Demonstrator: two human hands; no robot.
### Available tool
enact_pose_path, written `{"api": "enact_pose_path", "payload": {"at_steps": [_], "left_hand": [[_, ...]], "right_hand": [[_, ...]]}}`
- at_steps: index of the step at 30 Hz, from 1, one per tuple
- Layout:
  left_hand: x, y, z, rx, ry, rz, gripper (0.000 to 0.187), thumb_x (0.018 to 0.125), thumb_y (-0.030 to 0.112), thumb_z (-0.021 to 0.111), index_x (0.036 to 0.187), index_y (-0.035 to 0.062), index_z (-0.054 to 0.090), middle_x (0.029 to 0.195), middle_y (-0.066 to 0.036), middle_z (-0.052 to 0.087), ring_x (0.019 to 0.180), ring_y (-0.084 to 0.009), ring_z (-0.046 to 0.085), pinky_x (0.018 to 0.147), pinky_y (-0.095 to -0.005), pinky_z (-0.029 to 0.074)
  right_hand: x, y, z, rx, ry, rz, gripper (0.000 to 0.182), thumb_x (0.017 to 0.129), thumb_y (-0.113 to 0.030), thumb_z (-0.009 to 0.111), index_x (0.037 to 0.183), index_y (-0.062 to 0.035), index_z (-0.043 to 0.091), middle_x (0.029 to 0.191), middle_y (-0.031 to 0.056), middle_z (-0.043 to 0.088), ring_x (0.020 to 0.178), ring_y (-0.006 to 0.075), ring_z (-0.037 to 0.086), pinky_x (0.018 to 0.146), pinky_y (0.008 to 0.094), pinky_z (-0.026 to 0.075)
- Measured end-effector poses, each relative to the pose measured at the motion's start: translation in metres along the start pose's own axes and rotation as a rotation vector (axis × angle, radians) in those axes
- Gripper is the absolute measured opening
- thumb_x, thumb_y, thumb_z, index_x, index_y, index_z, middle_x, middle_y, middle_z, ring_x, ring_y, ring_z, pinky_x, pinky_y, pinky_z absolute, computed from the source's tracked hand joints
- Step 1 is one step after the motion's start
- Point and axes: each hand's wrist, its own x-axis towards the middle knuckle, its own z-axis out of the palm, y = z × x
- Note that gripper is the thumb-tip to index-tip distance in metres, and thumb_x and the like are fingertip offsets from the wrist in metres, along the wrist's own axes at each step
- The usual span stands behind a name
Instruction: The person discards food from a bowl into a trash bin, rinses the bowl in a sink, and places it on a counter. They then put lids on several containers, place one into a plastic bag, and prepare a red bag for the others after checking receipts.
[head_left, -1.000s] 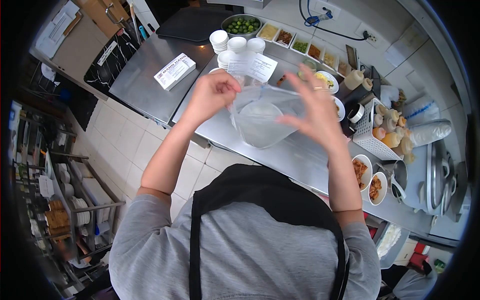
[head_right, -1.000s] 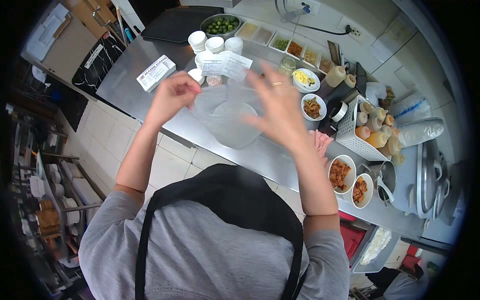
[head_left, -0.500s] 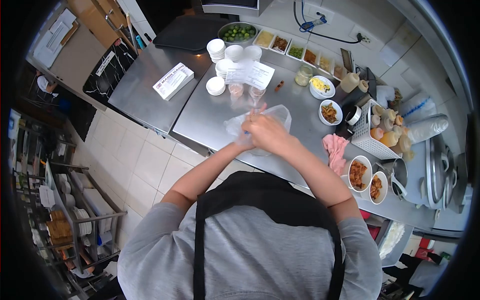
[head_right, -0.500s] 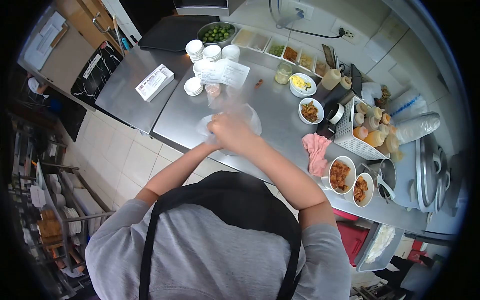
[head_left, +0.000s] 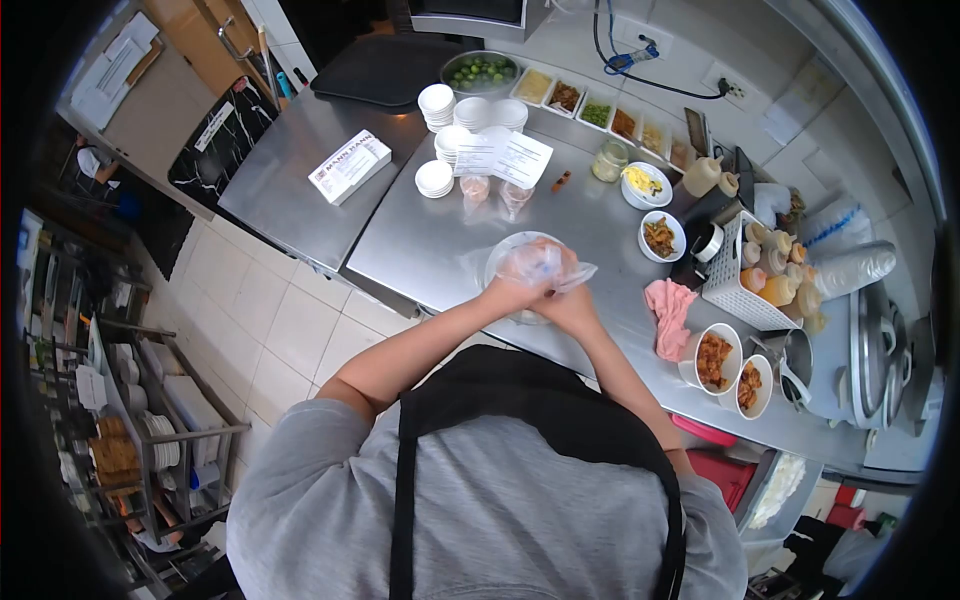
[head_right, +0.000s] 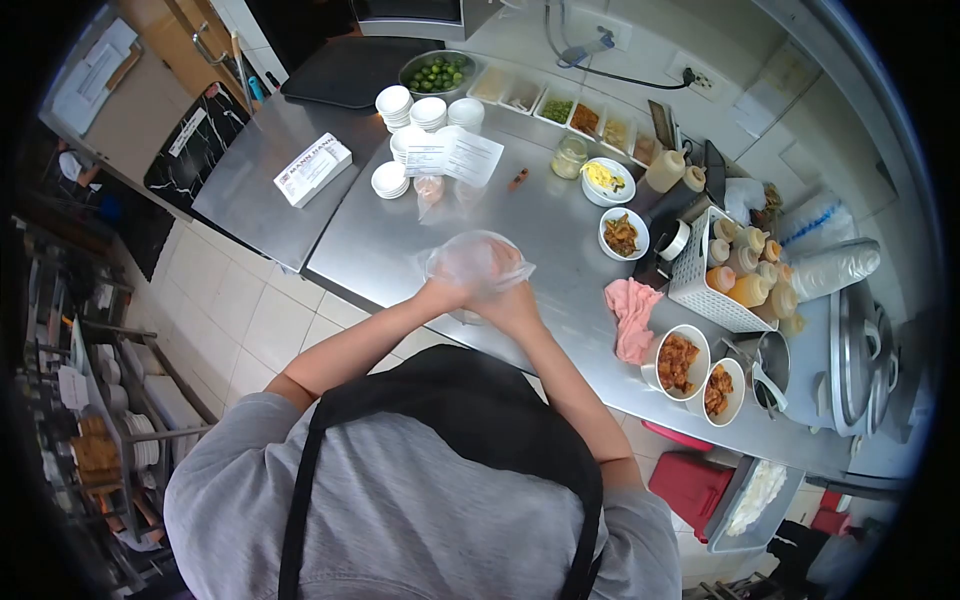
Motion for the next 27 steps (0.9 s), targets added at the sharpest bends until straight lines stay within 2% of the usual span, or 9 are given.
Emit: {"api": "enact_pose_path", "payload": {"at_steps": [4, 10, 13, 17, 19, 22, 25, 26, 27], "left_hand": [[-0.002, 0.042, -0.013, 0.733, -0.114, 0.541, 0.042, 0.07, 0.023, 0.066, 0.106, 0.0058, 0.054, 0.12, -0.012, 0.044, 0.116, -0.0309, 0.036, 0.093, -0.0436, 0.031], [-0.019, -0.03, -0.002, 0.433, 0.059, 0.205, 0.071, 0.065, 0.039, 0.066, 0.126, 0.0133, 0.038, 0.134, -0.007, 0.033, 0.131, -0.0322, 0.011, 0.104, -0.042, -0.005], [-0.007, -0.042, 0.01, 0.503, 0.071, 0.174, 0.06, 0.069, 0.039, 0.062, 0.12, 0.0122, 0.045, 0.129, -0.005, 0.04, 0.13, -0.0281, 0.015, 0.103, -0.0406, -0.011], [0.002, -0.085, 0.016, 0.254, 0.043, 0.228, 0.045, 0.073, 0.035, 0.058, 0.111, 0.0128, 0.051, 0.117, -0.004, 0.051, 0.129, -0.0233, 0.022, 0.104, -0.0413, -0.006], [-0.002, -0.082, 0.024, -0.271, 0.099, -0.064, 0.032, 0.072, 0.03, 0.058, 0.099, 0.0129, 0.057, 0.106, -0.003, 0.057, 0.122, -0.0199, 0.035, 0.104, -0.0415, 0.0], [0.002, -0.078, 0.024, 0.152, 0.056, 0.126, 0.027, 0.07, 0.028, 0.059, 0.092, 0.0119, 0.059, 0.098, -0.004, 0.059, 0.108, -0.0185, 0.047, 0.102, -0.0403, 0.011], [0.006, -0.111, 0.021, 0.46, 0.155, 0.314, 0.024, 0.067, 0.025, 0.06, 0.086, 0.0105, 0.06, 0.09, -0.004, 0.059, 0.095, -0.0174, 0.052, 0.095, -0.0382, 0.025], [0.007, -0.114, 0.02, 0.46, 0.153, 0.314, 0.024, 0.067, 0.025, 0.06, 0.086, 0.0105, 0.06, 0.09, -0.004, 0.059, 0.095, -0.0174, 0.052, 0.095, -0.0382, 0.025], [0.008, -0.116, 0.021, 0.066, 0.049, 0.035, 0.024, 0.065, 0.023, 0.061, 0.085, 0.0095, 0.06, 0.084, -0.005, 0.059, 0.091, -0.0189, 0.052, 0.09, -0.0374, 0.028]], "right_hand": [[0.002, 0.012, 0.007, 0.101, -0.015, 0.088, 0.04, 0.062, -0.013, 0.068, 0.099, -0.0042, 0.054, 0.093, 0.0131, 0.054, 0.083, 0.0273, 0.054, 0.071, 0.0307, 0.045], [0.007, -0.011, -0.007, 0.601, -0.114, 0.214, 0.024, 0.061, 0.003, 0.057, 0.083, -0.0052, 0.05, 0.081, 0.0035, 0.052, 0.078, 0.0115, 0.051, 0.071, 0.0244, 0.041], [0.006, -0.023, -0.006, 0.512, -0.135, 0.094, 0.023, 0.062, 0.003, 0.058, 0.081, -0.0051, 0.05, 0.083, 0.0026, 0.052, 0.078, 0.0102, 0.051, 0.07, 0.0231, 0.04], [0.005, -0.035, -0.018, 0.459, -0.146, 0.064, 0.02, 0.064, 0.002, 0.06, 0.08, -0.0046, 0.049, 0.085, 0.0018, 0.051, 0.08, 0.0107, 0.051, 0.07, 0.0262, 0.043], [0.007, -0.044, -0.031, 0.462, -0.173, 0.085, 0.019, 0.066, 0.001, 0.061, 0.08, -0.0046, 0.049, 0.085, 0.0015, 0.051, 0.081, 0.0111, 0.051, 0.07, 0.0278, 0.044], [0.007, -0.076, -0.058, 0.748, -0.135, 0.043, 0.021, 0.067, 0.0, 0.063, 0.085, -0.005, 0.052, 0.087, 0.0038, 0.054, 0.083, 0.0149, 0.053, 0.071, 0.0302, 0.045], [0.002, -0.098, -0.062, 0.245, -0.224, -0.346, 0.026, 0.067, -0.002, 0.063, 0.092, -0.0043, 0.055, 0.092, 0.0079, 0.056, 0.086, 0.0185, 0.055, 0.074, 0.0324, 0.046], [-0.002, -0.094, -0.05, 0.134, -0.345, -0.439, 0.03, 0.065, -0.003, 0.064, 0.094, -0.0036, 0.055, 0.094, 0.0097, 0.056, 0.089, 0.0203, 0.055, 0.076, 0.0349, 0.046], [-0.006, -0.086, -0.04, 0.021, -0.467, -0.529, 0.034, 0.063, -0.003, 0.064, 0.096, -0.0029, 0.055, 0.096, 0.0115, 0.056, 0.092, 0.0221, 0.055, 0.078, 0.0373, 0.046]]}}
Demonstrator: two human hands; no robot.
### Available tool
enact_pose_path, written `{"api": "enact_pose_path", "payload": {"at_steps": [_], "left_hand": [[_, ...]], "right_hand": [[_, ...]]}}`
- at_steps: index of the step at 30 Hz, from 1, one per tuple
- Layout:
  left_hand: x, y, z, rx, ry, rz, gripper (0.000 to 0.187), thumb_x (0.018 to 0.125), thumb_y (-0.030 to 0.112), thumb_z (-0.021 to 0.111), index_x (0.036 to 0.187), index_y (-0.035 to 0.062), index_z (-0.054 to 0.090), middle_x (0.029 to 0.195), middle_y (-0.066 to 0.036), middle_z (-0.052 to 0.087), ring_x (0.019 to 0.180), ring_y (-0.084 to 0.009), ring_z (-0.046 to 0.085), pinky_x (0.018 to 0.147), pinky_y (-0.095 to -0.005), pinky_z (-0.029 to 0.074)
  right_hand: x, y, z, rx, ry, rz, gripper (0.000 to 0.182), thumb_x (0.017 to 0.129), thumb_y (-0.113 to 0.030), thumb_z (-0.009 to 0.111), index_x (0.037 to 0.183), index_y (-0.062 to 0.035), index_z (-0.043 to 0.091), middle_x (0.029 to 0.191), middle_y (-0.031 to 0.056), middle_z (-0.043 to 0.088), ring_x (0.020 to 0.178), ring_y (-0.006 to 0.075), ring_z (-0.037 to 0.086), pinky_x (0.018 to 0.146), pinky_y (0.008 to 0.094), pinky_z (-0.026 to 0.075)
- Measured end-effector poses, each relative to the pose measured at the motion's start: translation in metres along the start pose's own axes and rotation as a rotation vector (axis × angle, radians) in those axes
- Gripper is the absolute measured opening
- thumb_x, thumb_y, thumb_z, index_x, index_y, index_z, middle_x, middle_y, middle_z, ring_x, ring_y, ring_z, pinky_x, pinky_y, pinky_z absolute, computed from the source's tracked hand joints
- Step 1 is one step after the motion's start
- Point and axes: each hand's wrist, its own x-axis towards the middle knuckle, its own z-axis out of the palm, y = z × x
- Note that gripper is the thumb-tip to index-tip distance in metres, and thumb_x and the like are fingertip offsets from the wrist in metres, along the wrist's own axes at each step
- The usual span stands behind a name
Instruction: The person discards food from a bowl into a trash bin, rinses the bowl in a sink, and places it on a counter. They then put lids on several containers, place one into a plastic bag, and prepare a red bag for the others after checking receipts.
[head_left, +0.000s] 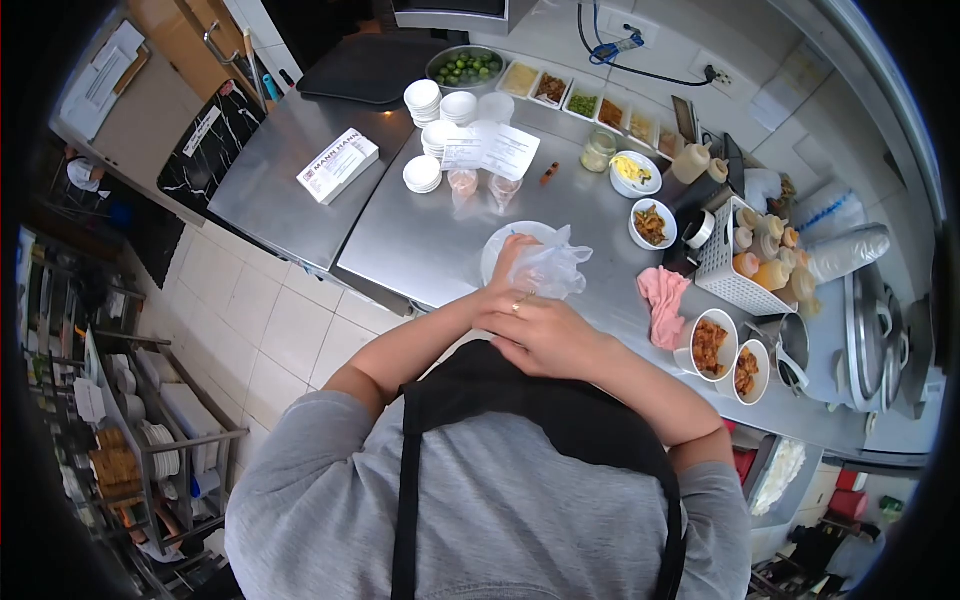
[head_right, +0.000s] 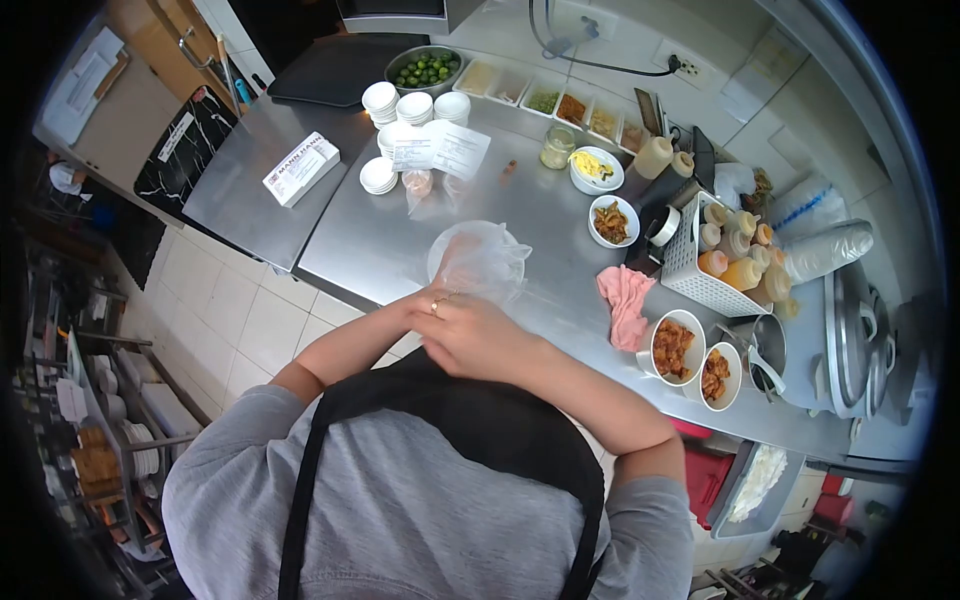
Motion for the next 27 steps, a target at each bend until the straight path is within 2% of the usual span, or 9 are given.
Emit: {"api": "enact_pose_path", "payload": {"at_steps": [1, 2, 4, 8, 10, 17, 19, 20, 27], "left_hand": [[0.001, -0.001, 0.001, -0.388, -0.106, -0.285, 0.024, 0.063, 0.022, 0.062, 0.083, 0.0086, 0.06, 0.079, -0.005, 0.058, 0.086, -0.0203, 0.053, 0.085, -0.0367, 0.032], [0.003, 0.006, 0.003, -0.391, -0.104, -0.286, 0.024, 0.063, 0.022, 0.062, 0.083, 0.0086, 0.06, 0.079, -0.005, 0.058, 0.086, -0.0203, 0.053, 0.085, -0.0367, 0.032], [0.01, 0.043, 0.005, 0.611, -0.015, 0.166, 0.023, 0.06, 0.019, 0.064, 0.08, 0.0074, 0.06, 0.074, -0.006, 0.057, 0.081, -0.0218, 0.051, 0.079, -0.0354, 0.033], [0.006, 0.088, -0.009, 0.703, -0.185, 0.169, 0.022, 0.06, 0.016, 0.064, 0.079, 0.0073, 0.06, 0.074, -0.006, 0.056, 0.079, -0.0219, 0.05, 0.077, -0.0336, 0.033], [0.008, 0.089, -0.013, 0.702, -0.351, 0.155, 0.018, 0.063, 0.015, 0.063, 0.079, 0.0087, 0.058, 0.08, -0.009, 0.055, 0.084, -0.0272, 0.049, 0.076, -0.0395, 0.035], [0.006, 0.075, -0.017, 0.645, -0.352, 0.251, 0.019, 0.063, 0.011, 0.062, 0.082, 0.0099, 0.059, 0.082, -0.006, 0.056, 0.087, -0.0247, 0.048, 0.078, -0.0381, 0.034], [0.006, 0.071, -0.018, 0.606, -0.345, 0.271, 0.018, 0.065, 0.011, 0.059, 0.083, 0.0104, 0.059, 0.084, -0.005, 0.056, 0.087, -0.0245, 0.048, 0.079, -0.0375, 0.034], [0.007, 0.068, -0.017, 0.605, -0.346, 0.271, 0.018, 0.065, 0.011, 0.059, 0.083, 0.0104, 0.059, 0.084, -0.005, 0.056, 0.087, -0.0245, 0.048, 0.079, -0.0375, 0.034], [0.01, 0.061, -0.013, 0.605, -0.39, 0.259, 0.018, 0.067, 0.012, 0.06, 0.085, 0.0083, 0.061, 0.085, -0.006, 0.058, 0.087, -0.0237, 0.049, 0.079, -0.037, 0.036]], "right_hand": [[-0.004, 0.014, 0.01, -0.263, -0.039, 0.032, 0.032, 0.064, -0.007, 0.06, 0.095, -0.0012, 0.055, 0.098, 0.0115, 0.056, 0.096, 0.0232, 0.054, 0.086, 0.0436, 0.04], [-0.009, 0.03, 0.013, -0.55, 0.002, 0.026, 0.031, 0.066, -0.009, 0.057, 0.096, -0.0011, 0.055, 0.098, 0.0118, 0.056, 0.097, 0.0241, 0.054, 0.09, 0.0446, 0.036], [-0.018, 0.064, 0.004, -0.962, -0.073, 0.104, 0.027, 0.07, -0.011, 0.052, 0.094, -0.0014, 0.056, 0.096, 0.0117, 0.057, 0.096, 0.0248, 0.054, 0.094, 0.0467, 0.03], [-0.048, 0.097, -0.018, -0.943, -0.395, 0.377, 0.015, 0.072, -0.013, 0.05, 0.08, -0.0022, 0.056, 0.087, 0.011, 0.06, 0.095, 0.0261, 0.054, 0.093, 0.0448, 0.032], [-0.061, 0.091, -0.024, -0.694, -0.469, 0.596, 0.011, 0.073, -0.013, 0.051, 0.075, -0.0032, 0.055, 0.078, 0.0105, 0.061, 0.085, 0.0261, 0.057, 0.08, 0.0404, 0.042], [-0.111, 0.089, -0.006, -0.295, -0.158, 0.503, 0.02, 0.081, -0.022, 0.047, 0.074, -0.0044, 0.053, 0.071, 0.0131, 0.059, 0.066, 0.0249, 0.059, 0.055, 0.0349, 0.045], [-0.105, 0.079, -0.008, 0.972, -0.063, 1.032, 0.029, 0.085, -0.03, 0.044, 0.078, -0.0044, 0.054, 0.073, 0.0109, 0.059, 0.064, 0.021, 0.058, 0.054, 0.0313, 0.043], [-0.101, 0.079, -0.007, 0.972, -0.062, 1.033, 0.029, 0.085, -0.03, 0.044, 0.078, -0.0044, 0.054, 0.073, 0.0109, 0.059, 0.064, 0.021, 0.058, 0.054, 0.0313, 0.043], [-0.072, 0.085, 0.01, -0.131, 0.125, 0.496, 0.033, 0.083, -0.033, 0.047, 0.094, -0.0028, 0.055, 0.078, 0.0114, 0.059, 0.067, 0.0258, 0.058, 0.057, 0.0358, 0.046]]}}
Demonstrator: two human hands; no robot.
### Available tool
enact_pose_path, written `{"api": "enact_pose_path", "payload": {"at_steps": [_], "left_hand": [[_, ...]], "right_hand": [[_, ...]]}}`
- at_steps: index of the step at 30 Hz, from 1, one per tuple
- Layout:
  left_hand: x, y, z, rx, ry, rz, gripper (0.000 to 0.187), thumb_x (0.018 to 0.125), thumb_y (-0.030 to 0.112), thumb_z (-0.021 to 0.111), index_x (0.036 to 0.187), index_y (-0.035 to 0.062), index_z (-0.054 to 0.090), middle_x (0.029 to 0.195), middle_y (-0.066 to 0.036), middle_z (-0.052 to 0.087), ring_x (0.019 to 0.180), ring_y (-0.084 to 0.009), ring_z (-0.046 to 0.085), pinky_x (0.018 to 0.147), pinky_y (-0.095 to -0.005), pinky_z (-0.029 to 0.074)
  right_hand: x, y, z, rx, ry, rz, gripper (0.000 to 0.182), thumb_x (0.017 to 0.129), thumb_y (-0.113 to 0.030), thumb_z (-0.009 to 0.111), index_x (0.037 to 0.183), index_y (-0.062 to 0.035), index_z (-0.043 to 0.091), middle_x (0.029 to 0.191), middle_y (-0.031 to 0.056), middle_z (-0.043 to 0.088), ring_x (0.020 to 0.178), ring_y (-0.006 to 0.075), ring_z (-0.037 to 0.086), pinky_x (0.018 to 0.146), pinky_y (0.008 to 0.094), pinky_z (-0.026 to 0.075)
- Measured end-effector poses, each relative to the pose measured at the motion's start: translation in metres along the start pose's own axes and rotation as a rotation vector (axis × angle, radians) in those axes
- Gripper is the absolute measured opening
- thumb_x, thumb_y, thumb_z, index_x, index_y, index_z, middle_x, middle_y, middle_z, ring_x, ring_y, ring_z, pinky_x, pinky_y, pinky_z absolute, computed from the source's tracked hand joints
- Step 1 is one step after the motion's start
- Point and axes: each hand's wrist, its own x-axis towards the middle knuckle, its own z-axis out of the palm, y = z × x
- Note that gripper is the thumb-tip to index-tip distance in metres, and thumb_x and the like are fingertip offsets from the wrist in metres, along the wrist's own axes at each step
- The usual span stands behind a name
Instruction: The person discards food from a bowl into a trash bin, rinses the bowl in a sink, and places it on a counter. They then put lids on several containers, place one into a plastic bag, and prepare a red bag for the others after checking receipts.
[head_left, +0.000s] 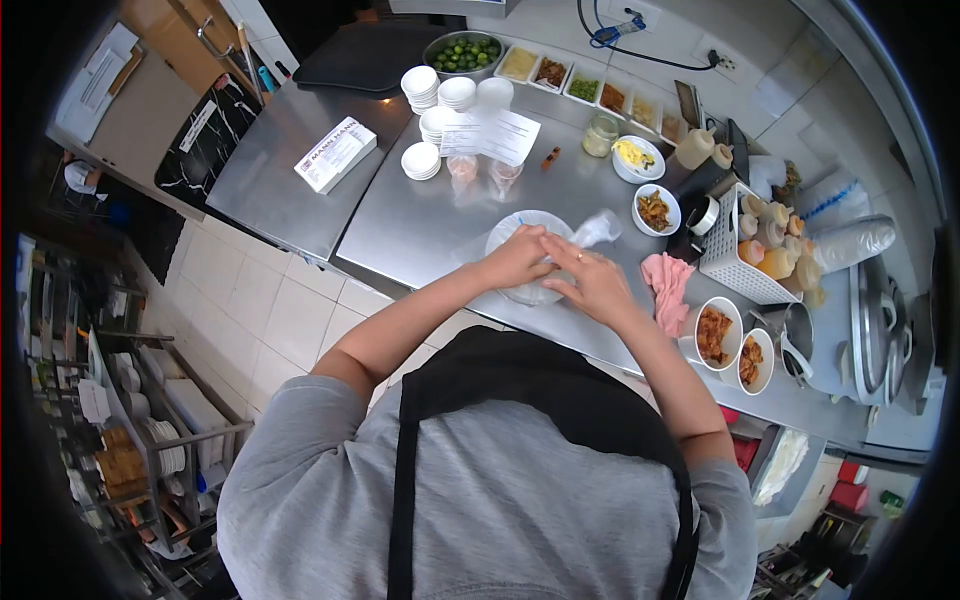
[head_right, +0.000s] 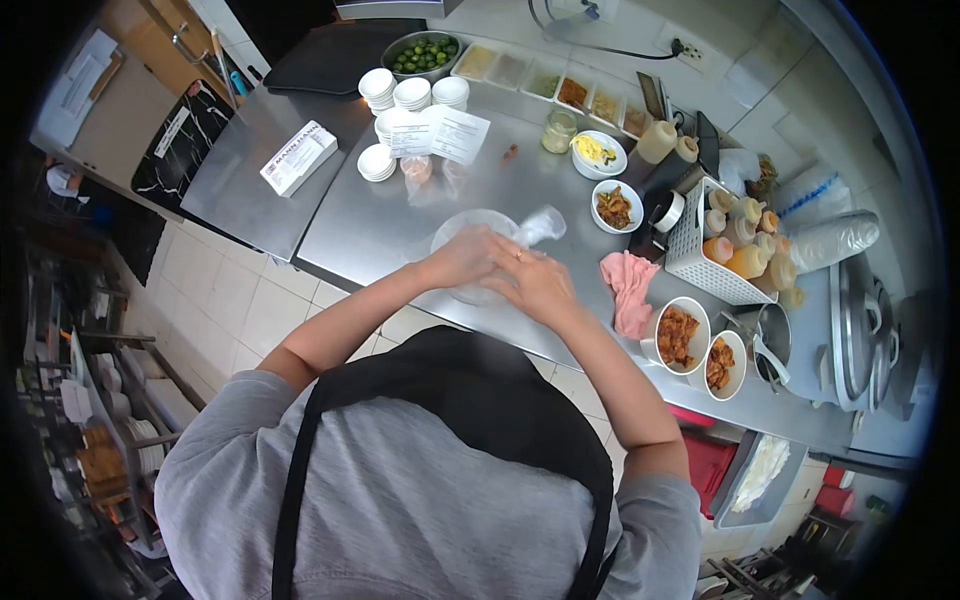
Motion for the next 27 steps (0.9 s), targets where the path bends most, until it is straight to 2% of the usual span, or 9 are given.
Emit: {"api": "enact_pose_path", "payload": {"at_steps": [6, 8, 13, 15, 16, 17, 19, 21, 27], "left_hand": [[0.001, 0.007, -0.03, -0.28, -0.022, 0.006, 0.02, 0.066, 0.008, 0.065, 0.086, 0.0057, 0.063, 0.082, -0.006, 0.061, 0.081, -0.0203, 0.054, 0.076, -0.0327, 0.041], [0.003, 0.01, -0.034, -0.382, 0.004, -0.033, 0.021, 0.066, 0.007, 0.066, 0.087, 0.0049, 0.063, 0.08, -0.005, 0.061, 0.079, -0.019, 0.056, 0.074, -0.0306, 0.043], [0.01, 0.022, -0.045, -0.828, -0.122, -0.386, 0.012, 0.074, 0.009, 0.063, 0.083, 0.0013, 0.062, 0.078, -0.004, 0.063, 0.078, -0.0088, 0.057, 0.075, -0.0248, 0.043], [0.011, 0.014, -0.041, -0.818, -0.16, -0.327, 0.012, 0.076, 0.012, 0.062, 0.082, 0.0013, 0.063, 0.077, -0.004, 0.063, 0.075, -0.0084, 0.056, 0.073, -0.0245, 0.043], [0.013, 0.009, -0.038, -0.827, -0.221, -0.285, 0.014, 0.078, 0.015, 0.06, 0.082, 0.0012, 0.063, 0.076, -0.003, 0.062, 0.072, -0.008, 0.056, 0.071, -0.0243, 0.043], [0.017, 0.005, -0.039, -0.756, -0.314, -0.26, 0.016, 0.08, 0.017, 0.058, 0.08, 0.0021, 0.064, 0.072, -0.003, 0.061, 0.069, -0.0084, 0.055, 0.068, -0.024, 0.042], [0.025, 0.006, -0.04, -0.634, -0.457, -0.224, 0.022, 0.08, 0.024, 0.056, 0.075, 0.0041, 0.064, 0.066, -0.003, 0.06, 0.063, -0.0099, 0.054, 0.064, -0.0251, 0.041], [0.031, 0.01, -0.036, -0.39, -0.509, -0.138, 0.027, 0.073, 0.033, 0.058, 0.069, 0.0064, 0.064, 0.062, -0.004, 0.059, 0.058, -0.0134, 0.054, 0.064, -0.0288, 0.04], [0.04, 0.02, -0.033, 0.02, -0.712, -0.009, 0.03, 0.063, 0.037, 0.061, 0.068, 0.0074, 0.061, 0.061, -0.01, 0.058, 0.057, -0.0255, 0.053, 0.071, -0.0371, 0.038]], "right_hand": [[-0.016, 0.024, -0.001, -0.257, -0.009, 0.178, 0.03, 0.082, -0.029, 0.05, 0.092, -0.0026, 0.058, 0.082, 0.0095, 0.059, 0.061, 0.0237, 0.055, 0.053, 0.0309, 0.044], [-0.015, 0.019, -0.001, 0.767, -0.452, 0.824, 0.035, 0.085, -0.034, 0.045, 0.096, -0.0019, 0.055, 0.091, 0.0038, 0.06, 0.051, 0.015, 0.049, 0.047, 0.0252, 0.039], [-0.021, 0.013, 0.013, 0.759, -0.139, 0.382, 0.042, 0.085, -0.034, 0.047, 0.115, -0.0053, 0.045, 0.12, 0.0073, 0.042, 0.063, 0.0141, 0.051, 0.053, 0.0244, 0.04], [-0.007, 0.007, 0.014, 0.735, 0.0, 0.112, 0.049, 0.084, -0.034, 0.048, 0.125, -0.007, 0.04, 0.135, 0.0091, 0.033, 0.069, 0.0136, 0.053, 0.056, 0.024, 0.041], [0.0, -0.004, 0.008, -0.068, 0.25, -0.071, 0.039, 0.079, -0.028, 0.056, 0.112, -0.0083, 0.049, 0.123, 0.0125, 0.045, 0.078, 0.0211, 0.057, 0.061, 0.0297, 0.045], [0.002, -0.008, 0.003, -0.076, 0.255, -0.107, 0.039, 0.079, -0.028, 0.056, 0.112, -0.0083, 0.049, 0.123, 0.0125, 0.045, 0.078, 0.0211, 0.057, 0.061, 0.0297, 0.045], [-0.001, -0.013, -0.005, -0.499, 0.001, 0.104, 0.031, 0.075, -0.026, 0.059, 0.097, -0.0061, 0.052, 0.098, 0.0135, 0.054, 0.077, 0.0268, 0.058, 0.06, 0.0351, 0.047], [-0.01, -0.003, 0.003, -0.557, -0.017, 0.056, 0.024, 0.076, -0.026, 0.058, 0.088, -0.0059, 0.052, 0.074, 0.0102, 0.054, 0.067, 0.0281, 0.059, 0.054, 0.0389, 0.047], [-0.03, 0.007, 0.002, -0.532, -0.058, 0.038, 0.023, 0.082, -0.028, 0.051, 0.073, -0.0072, 0.05, 0.066, 0.0091, 0.054, 0.054, 0.028, 0.057, 0.046, 0.0395, 0.046]]}}
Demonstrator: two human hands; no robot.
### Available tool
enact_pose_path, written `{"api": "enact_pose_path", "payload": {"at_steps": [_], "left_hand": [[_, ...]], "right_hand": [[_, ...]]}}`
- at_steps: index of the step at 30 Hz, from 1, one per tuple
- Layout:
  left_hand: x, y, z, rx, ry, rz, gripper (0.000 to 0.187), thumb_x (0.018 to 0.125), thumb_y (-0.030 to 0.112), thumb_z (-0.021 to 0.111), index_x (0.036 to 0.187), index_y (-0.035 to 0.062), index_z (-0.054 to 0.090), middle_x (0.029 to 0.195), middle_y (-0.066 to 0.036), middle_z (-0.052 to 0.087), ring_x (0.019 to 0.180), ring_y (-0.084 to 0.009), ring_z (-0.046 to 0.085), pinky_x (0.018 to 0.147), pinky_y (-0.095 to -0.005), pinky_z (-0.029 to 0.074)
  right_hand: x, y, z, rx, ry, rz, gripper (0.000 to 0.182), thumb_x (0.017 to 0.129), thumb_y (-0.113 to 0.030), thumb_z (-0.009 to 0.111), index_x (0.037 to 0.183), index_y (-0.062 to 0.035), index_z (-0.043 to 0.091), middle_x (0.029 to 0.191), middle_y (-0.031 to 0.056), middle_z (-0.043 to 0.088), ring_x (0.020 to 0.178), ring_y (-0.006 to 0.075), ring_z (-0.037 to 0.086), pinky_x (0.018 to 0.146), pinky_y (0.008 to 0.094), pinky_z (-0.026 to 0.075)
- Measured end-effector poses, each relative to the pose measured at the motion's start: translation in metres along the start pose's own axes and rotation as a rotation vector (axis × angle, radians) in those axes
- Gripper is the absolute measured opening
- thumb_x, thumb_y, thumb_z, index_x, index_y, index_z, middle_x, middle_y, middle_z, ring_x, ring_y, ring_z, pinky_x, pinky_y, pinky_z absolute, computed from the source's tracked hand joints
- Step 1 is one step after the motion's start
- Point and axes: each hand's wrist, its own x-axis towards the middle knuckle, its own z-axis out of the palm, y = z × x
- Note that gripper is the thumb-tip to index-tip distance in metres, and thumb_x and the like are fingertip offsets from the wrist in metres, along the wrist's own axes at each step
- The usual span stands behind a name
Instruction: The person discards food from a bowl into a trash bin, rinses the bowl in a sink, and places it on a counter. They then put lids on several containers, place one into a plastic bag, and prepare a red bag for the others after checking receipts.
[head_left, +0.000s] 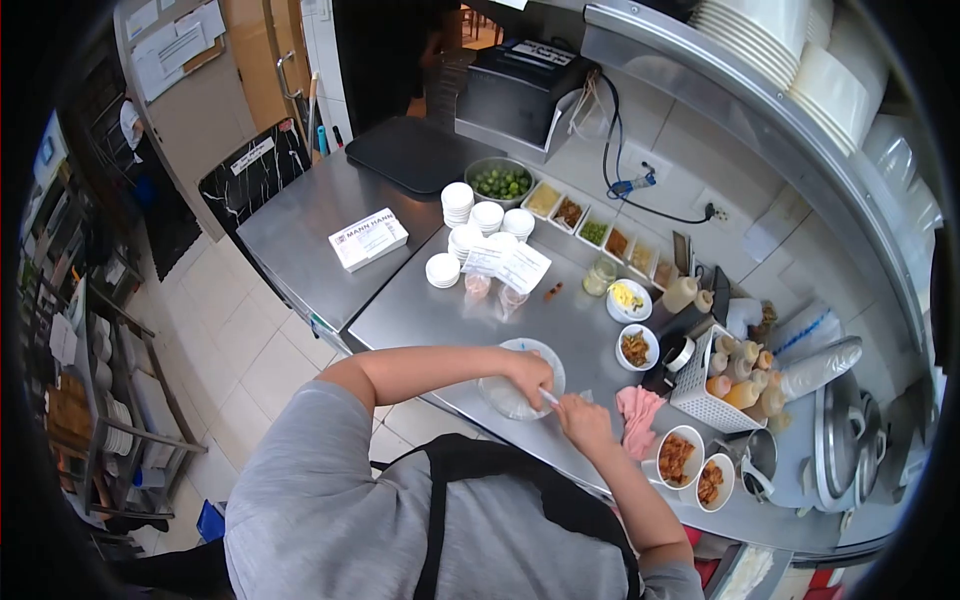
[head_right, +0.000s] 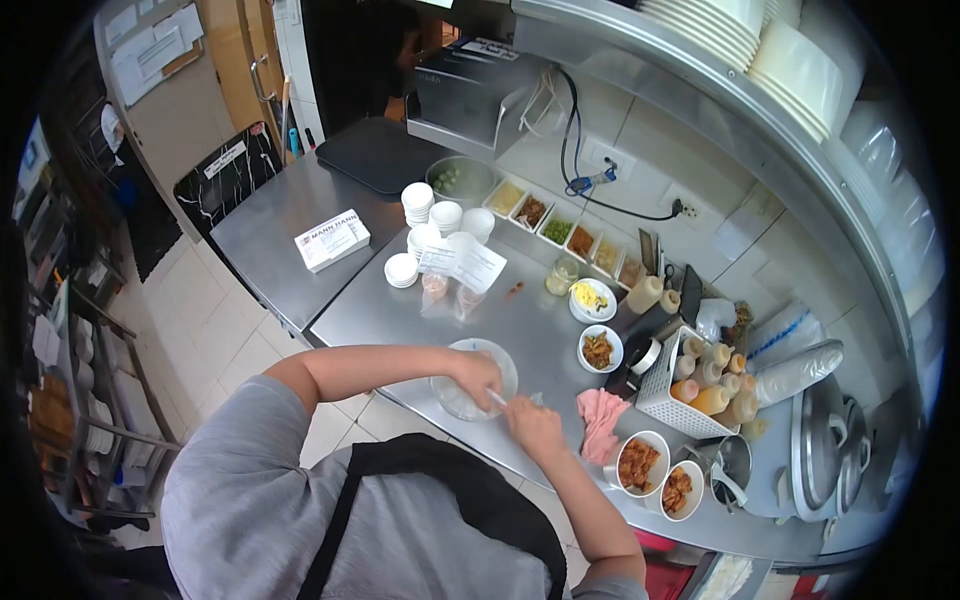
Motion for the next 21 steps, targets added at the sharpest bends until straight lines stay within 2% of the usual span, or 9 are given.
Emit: {"api": "enact_pose_path", "payload": {"at_steps": [4, 8, 10, 12, 13, 15, 18, 20, 21], "left_hand": [[0.005, -0.014, 0.003, -0.029, -0.05, 0.013, 0.02, 0.056, 0.03, 0.062, 0.062, 0.0112, 0.059, 0.057, -0.003, 0.057, 0.058, -0.0205, 0.054, 0.07, -0.0331, 0.038], [0.01, -0.022, 0.007, -0.143, -0.089, 0.041, 0.017, 0.059, 0.027, 0.062, 0.061, 0.0114, 0.058, 0.057, -0.001, 0.057, 0.059, -0.0157, 0.054, 0.068, -0.0311, 0.038], [0.012, -0.027, 0.009, -0.182, -0.087, 0.079, 0.021, 0.06, 0.029, 0.064, 0.062, 0.0098, 0.056, 0.056, -0.003, 0.055, 0.057, -0.0182, 0.053, 0.064, -0.0319, 0.038], [0.008, -0.021, 0.003, -0.222, -0.08, 0.114, 0.025, 0.062, 0.031, 0.066, 0.062, 0.0082, 0.055, 0.054, -0.006, 0.053, 0.055, -0.0207, 0.052, 0.06, -0.0326, 0.038], [0.007, -0.017, -0.001, -0.3, -0.121, 0.083, 0.027, 0.062, 0.032, 0.067, 0.06, 0.0076, 0.055, 0.053, -0.005, 0.053, 0.054, -0.0181, 0.051, 0.057, -0.032, 0.037], [0.007, -0.011, -0.009, -0.379, -0.161, 0.048, 0.03, 0.062, 0.033, 0.069, 0.057, 0.0071, 0.054, 0.052, -0.003, 0.052, 0.052, -0.0155, 0.049, 0.054, -0.0315, 0.037], [0.013, -0.01, -0.016, -0.42, -0.213, -0.039, 0.023, 0.062, 0.02, 0.069, 0.054, 0.0054, 0.054, 0.055, -0.002, 0.055, 0.055, -0.0093, 0.05, 0.052, -0.0266, 0.036], [0.018, -0.016, -0.015, -0.344, -0.263, 0.009, 0.03, 0.059, 0.029, 0.069, 0.053, 0.0042, 0.053, 0.05, -0.003, 0.05, 0.051, -0.0123, 0.048, 0.051, -0.0282, 0.035], [0.02, -0.02, -0.014, -0.204, -0.254, 0.041, 0.019, 0.058, 0.021, 0.065, 0.056, 0.0053, 0.054, 0.051, -0.005, 0.052, 0.05, -0.0179, 0.049, 0.052, -0.0325, 0.037]], "right_hand": [[-0.015, -0.001, 0.004, 0.079, 0.015, 0.052, 0.025, 0.085, -0.028, 0.047, 0.073, -0.0069, 0.051, 0.068, 0.0104, 0.054, 0.054, 0.0311, 0.055, 0.047, 0.0405, 0.045], [-0.029, -0.007, 0.01, 0.214, 0.089, 0.108, 0.026, 0.086, -0.026, 0.045, 0.071, -0.0062, 0.052, 0.067, 0.0116, 0.054, 0.053, 0.0302, 0.055, 0.047, 0.0386, 0.044], [-0.038, -0.008, 0.018, 0.256, 0.133, 0.098, 0.026, 0.086, -0.025, 0.045, 0.072, -0.0058, 0.052, 0.065, 0.012, 0.053, 0.051, 0.0287, 0.054, 0.047, 0.0374, 0.044], [-0.042, -0.011, 0.021, 0.542, 0.003, 0.23, 0.028, 0.088, -0.026, 0.043, 0.075, -0.005, 0.055, 0.064, 0.0092, 0.055, 0.045, 0.0206, 0.053, 0.043, 0.0316, 0.042], [-0.043, -0.013, 0.021, 0.543, 0.002, 0.226, 0.028, 0.088, -0.026, 0.043, 0.075, -0.005, 0.055, 0.064, 0.0092, 0.055, 0.045, 0.0206, 0.053, 0.043, 0.0316, 0.042], [-0.038, -0.027, 0.012, 1.031, -0.28, 0.529, 0.036, 0.09, -0.03, 0.037, 0.078, -0.0024, 0.056, 0.066, 0.0066, 0.059, 0.044, 0.0171, 0.053, 0.044, 0.0287, 0.043], [-0.01, -0.041, 0.026, 1.223, -0.49, 0.504, 0.038, 0.091, -0.034, 0.036, 0.084, -0.0038, 0.058, 0.072, 0.0045, 0.061, 0.043, 0.0103, 0.051, 0.04, 0.0225, 0.04], [0.019, -0.057, 0.028, 1.207, -0.4, 0.437, 0.042, 0.091, -0.038, 0.035, 0.089, -0.0039, 0.059, 0.072, 0.0051, 0.061, 0.045, 0.0113, 0.053, 0.043, 0.0224, 0.043], [0.026, -0.056, 0.028, 1.213, -0.408, 0.442, 0.042, 0.091, -0.038, 0.035, 0.089, -0.0039, 0.059, 0.072, 0.0051, 0.061, 0.045, 0.0113, 0.053, 0.043, 0.0224, 0.043]]}}
